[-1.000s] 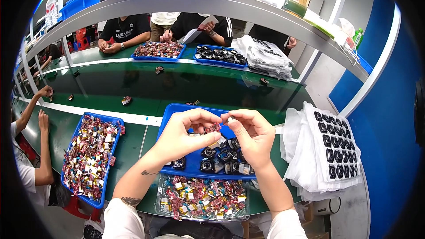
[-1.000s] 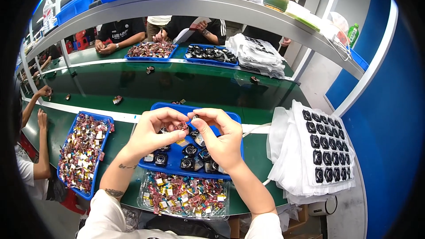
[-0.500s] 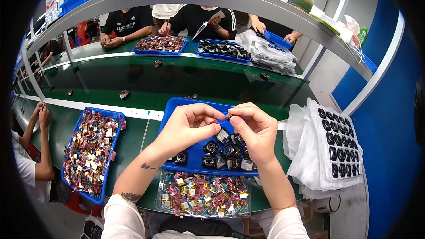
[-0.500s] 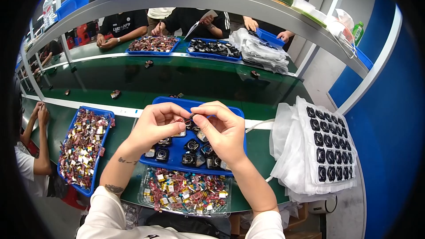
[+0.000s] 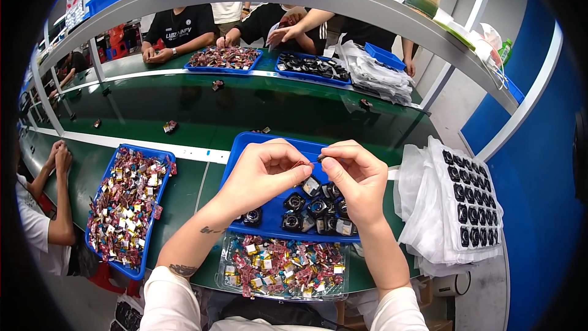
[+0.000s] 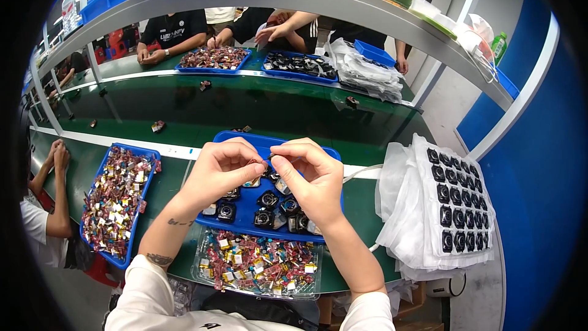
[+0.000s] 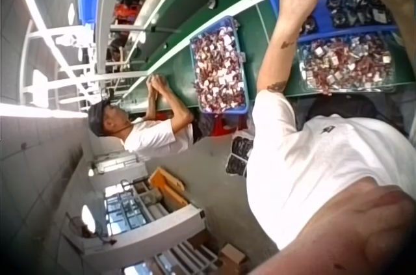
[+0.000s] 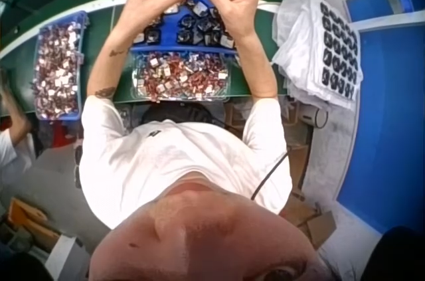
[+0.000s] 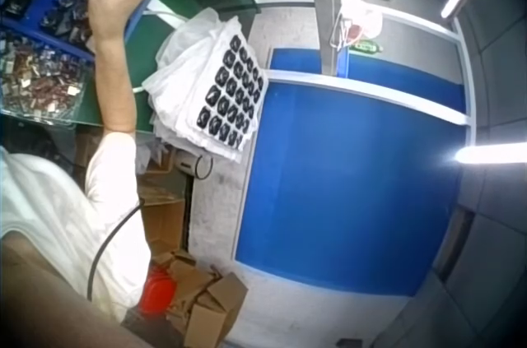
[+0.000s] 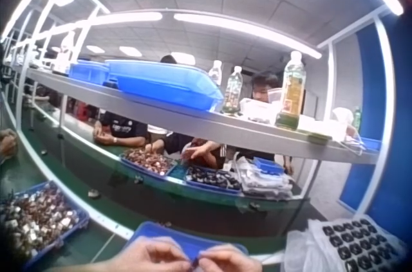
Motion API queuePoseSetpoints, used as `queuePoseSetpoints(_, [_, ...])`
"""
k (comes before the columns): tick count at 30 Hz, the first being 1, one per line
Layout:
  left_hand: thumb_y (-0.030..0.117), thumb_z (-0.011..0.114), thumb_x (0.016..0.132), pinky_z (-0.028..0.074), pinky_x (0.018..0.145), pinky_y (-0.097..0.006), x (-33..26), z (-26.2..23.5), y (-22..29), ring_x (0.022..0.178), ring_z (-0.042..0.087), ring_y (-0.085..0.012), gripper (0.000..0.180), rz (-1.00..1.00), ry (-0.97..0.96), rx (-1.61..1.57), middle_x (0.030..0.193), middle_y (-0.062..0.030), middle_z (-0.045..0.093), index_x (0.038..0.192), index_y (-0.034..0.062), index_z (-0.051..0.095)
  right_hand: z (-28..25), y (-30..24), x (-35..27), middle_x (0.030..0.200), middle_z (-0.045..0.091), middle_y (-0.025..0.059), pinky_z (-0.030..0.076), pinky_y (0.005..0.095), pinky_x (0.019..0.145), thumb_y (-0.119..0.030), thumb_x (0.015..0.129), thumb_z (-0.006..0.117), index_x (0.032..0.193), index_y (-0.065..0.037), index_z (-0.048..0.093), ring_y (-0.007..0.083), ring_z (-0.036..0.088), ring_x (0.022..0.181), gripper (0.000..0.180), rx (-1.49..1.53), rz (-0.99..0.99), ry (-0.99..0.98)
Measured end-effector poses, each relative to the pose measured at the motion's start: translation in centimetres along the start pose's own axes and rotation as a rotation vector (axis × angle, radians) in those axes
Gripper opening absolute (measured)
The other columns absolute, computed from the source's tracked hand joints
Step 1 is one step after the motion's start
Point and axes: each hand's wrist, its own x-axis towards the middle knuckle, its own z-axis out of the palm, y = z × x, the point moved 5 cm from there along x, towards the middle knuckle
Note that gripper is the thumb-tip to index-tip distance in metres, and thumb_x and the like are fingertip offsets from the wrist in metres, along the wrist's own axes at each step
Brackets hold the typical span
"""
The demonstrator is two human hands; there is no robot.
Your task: Manually assembling small electronic parts and checking components on a factory assembly line.
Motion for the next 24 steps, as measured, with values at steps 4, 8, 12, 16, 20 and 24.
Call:
queuePoseSetpoints(4, [0.009,0.068,0.086,0.048,0.069,-0.021,-0.1,0.2,0.2,0.076,0.06,-0.0062,0.011,-0.165,-0.015,-0.069,0.082,-0.0017,0.066,0.091,-0.0015,0.067,0.3,0.1,0.0,0.096,0.064,0.0084,0.051,0.0235,0.075,0.006,0.082,0.067,0.096,0.003,0.068,0.0119,0.062,0.086,0.015,0.008,-0.012,-0.019])
queuePoseSetpoints(8, [0.011,0.068,0.087,0.047,0.067,-0.02,0.0,0.1,0.1,0.075,0.058,-0.0051,0.013,-0.113,-0.048,-0.051,0.082,-0.0012,0.065,0.091,-0.0011,0.068,0.1,0.1,0.0,0.092,0.065,0.0078,0.05,0.0222,0.07,0.001,0.083,0.067,0.096,0.002,0.069,0.0106,0.061,0.081,0.013,0.049,0.095,0.013])
queuePoseSetpoints(12, [0.014,0.068,0.087,0.046,0.063,-0.019,-0.1,-0.1,0.2,0.071,0.056,-0.0035,0.015,-0.022,-0.035,0.015,0.078,-0.0001,0.064,0.092,-0.0006,0.068,-0.1,0.9,0.0,0.08,0.067,0.0041,0.043,0.0195,0.06,-0.012,0.086,0.068,0.094,0.0,0.07,0.0068,0.058,0.068,0.015,0.153,0.222,0.004])
queuePoseSetpoints(16, [0.009,0.068,0.086,0.046,0.066,-0.019,-0.3,-0.2,0.5,0.075,0.058,-0.0051,0.012,-0.127,-0.044,0.004,0.08,-0.0017,0.063,0.09,-0.0025,0.068,0.0,0.9,-0.3,0.078,0.065,0.0034,0.043,0.0199,0.059,-0.011,0.087,0.067,0.091,0.0,0.068,0.0065,0.056,0.066,0.012,0.216,0.317,-0.038])
queuePoseSetpoints(20, [0.008,0.07,0.084,0.046,0.064,-0.018,-0.1,-0.2,0.5,0.074,0.058,-0.0046,0.012,-0.152,-0.03,-0.015,0.079,-0.0023,0.064,0.089,-0.0027,0.069,0.1,1.0,-0.4,0.077,0.064,0.0031,0.042,0.0196,0.058,-0.011,0.088,0.066,0.091,0.0,0.066,0.0064,0.056,0.067,0.011,0.199,0.29,-0.085])
queuePoseSetpoints(24, [0.007,0.071,0.083,0.046,0.065,-0.018,0.2,-0.4,0.2,0.075,0.059,-0.0055,0.011,-0.124,-0.067,0.023,0.08,-0.0033,0.064,0.086,-0.0029,0.068,0.0,1.7,-0.1,0.077,0.065,0.0041,0.044,0.0197,0.059,-0.014,0.088,0.067,0.09,0.0,0.065,0.0072,0.057,0.067,0.014,0.306,0.382,-0.146])
